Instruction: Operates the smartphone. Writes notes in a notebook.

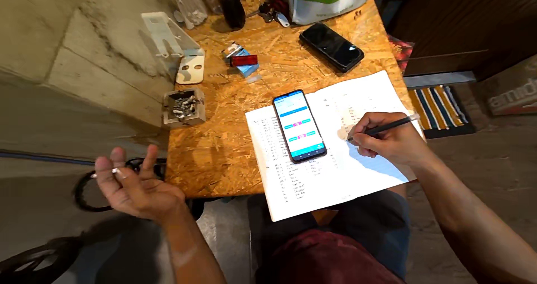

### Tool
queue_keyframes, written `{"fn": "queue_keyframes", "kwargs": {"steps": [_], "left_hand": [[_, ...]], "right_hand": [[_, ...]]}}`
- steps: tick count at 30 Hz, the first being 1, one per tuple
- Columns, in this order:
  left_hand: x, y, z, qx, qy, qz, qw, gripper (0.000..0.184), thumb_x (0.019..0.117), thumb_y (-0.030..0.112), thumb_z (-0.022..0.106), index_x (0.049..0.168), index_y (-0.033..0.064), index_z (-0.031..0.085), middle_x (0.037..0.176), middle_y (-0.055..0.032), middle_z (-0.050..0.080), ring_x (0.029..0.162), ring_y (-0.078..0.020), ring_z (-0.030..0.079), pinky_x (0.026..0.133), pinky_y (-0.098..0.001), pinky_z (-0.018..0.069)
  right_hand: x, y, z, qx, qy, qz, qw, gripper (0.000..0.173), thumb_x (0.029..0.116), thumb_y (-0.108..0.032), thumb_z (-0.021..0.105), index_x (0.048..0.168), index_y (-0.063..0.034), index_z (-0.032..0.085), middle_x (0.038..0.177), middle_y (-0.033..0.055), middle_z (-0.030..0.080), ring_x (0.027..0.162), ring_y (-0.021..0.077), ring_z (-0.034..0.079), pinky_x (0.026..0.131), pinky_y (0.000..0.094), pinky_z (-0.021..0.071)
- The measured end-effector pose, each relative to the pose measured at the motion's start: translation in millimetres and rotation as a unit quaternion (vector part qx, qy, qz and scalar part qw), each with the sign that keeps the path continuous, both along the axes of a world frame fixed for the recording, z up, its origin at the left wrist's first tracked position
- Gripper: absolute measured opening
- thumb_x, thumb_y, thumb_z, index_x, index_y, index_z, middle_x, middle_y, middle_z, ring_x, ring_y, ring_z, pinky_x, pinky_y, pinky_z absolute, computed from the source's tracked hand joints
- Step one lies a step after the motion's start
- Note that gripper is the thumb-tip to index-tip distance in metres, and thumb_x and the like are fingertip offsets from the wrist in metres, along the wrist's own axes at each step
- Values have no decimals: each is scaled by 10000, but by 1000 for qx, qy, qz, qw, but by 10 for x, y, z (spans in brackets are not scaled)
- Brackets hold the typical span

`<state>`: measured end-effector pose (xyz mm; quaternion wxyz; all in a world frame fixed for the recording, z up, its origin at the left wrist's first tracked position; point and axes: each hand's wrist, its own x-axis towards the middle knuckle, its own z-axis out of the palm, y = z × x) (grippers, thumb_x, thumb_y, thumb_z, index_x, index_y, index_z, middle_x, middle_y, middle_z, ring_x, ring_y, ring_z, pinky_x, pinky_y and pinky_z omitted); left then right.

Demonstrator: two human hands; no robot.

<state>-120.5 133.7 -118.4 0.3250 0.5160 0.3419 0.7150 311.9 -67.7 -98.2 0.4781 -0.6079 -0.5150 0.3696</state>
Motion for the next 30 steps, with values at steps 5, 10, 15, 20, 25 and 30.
{"fn": "queue_keyframes", "kwargs": {"steps": [5, 10, 15, 20, 25, 30], "left_hand": [[-29, 8, -37, 11, -3, -6, 1000, 395, 1079, 114, 383, 1455, -6, 361, 1435, -104, 548, 1234, -315, 627, 1019, -524, 553], [-60, 16, -67, 10, -7, -11, 1000, 388, 1085, 109, 370, 1457, -1, 356, 1427, -122, 557, 1137, -313, 677, 916, -500, 608], [-72, 18, -86, -6, 12, 12, 1000, 387, 1076, 114, 326, 1448, 16, 373, 1393, -82, 591, 832, -189, 709, 659, -336, 616], [-43, -2, -60, -14, 5, 13, 1000, 369, 1092, 120, 282, 1421, 30, 422, 1286, -61, 629, 679, -129, 660, 524, -240, 564], [-59, 17, -59, -30, -19, -6, 999, 403, 1083, 122, 264, 1456, 42, 393, 1366, -53, 615, 830, -177, 707, 669, -321, 614], [-65, 18, -70, -40, -18, -5, 999, 415, 1083, 119, 273, 1480, 38, 360, 1340, -64, 634, 764, -185, 705, 655, -330, 620]], "right_hand": [[43, -45, 15, 114, 0, -5, 993, 63, 964, -182, 669, 981, -123, 677, 767, -6, 691, 626, 107, 669, 575, 263, 599], [251, -33, 155, 212, -36, 16, 976, 154, 998, -261, 653, 1098, -146, 676, 1002, -24, 712, 926, 158, 712, 922, 423, 606], [306, 50, 214, 205, -43, 56, 976, 170, 1001, -296, 649, 1082, -148, 671, 975, -34, 698, 854, 104, 686, 769, 281, 606], [42, 192, 278, 200, -44, 22, 978, 183, 1035, -236, 598, 1160, -111, 643, 927, -13, 711, 693, 77, 666, 588, 219, 577], [-109, 287, 421, 180, -78, -1, 981, 346, 1114, -238, 375, 1357, -70, 555, 1065, 75, 759, 696, 154, 728, 561, 288, 621], [-31, 283, 525, 243, -65, -20, 968, 306, 1093, -218, 417, 1271, -46, 597, 1138, 97, 737, 702, 182, 727, 547, 312, 625]]}}
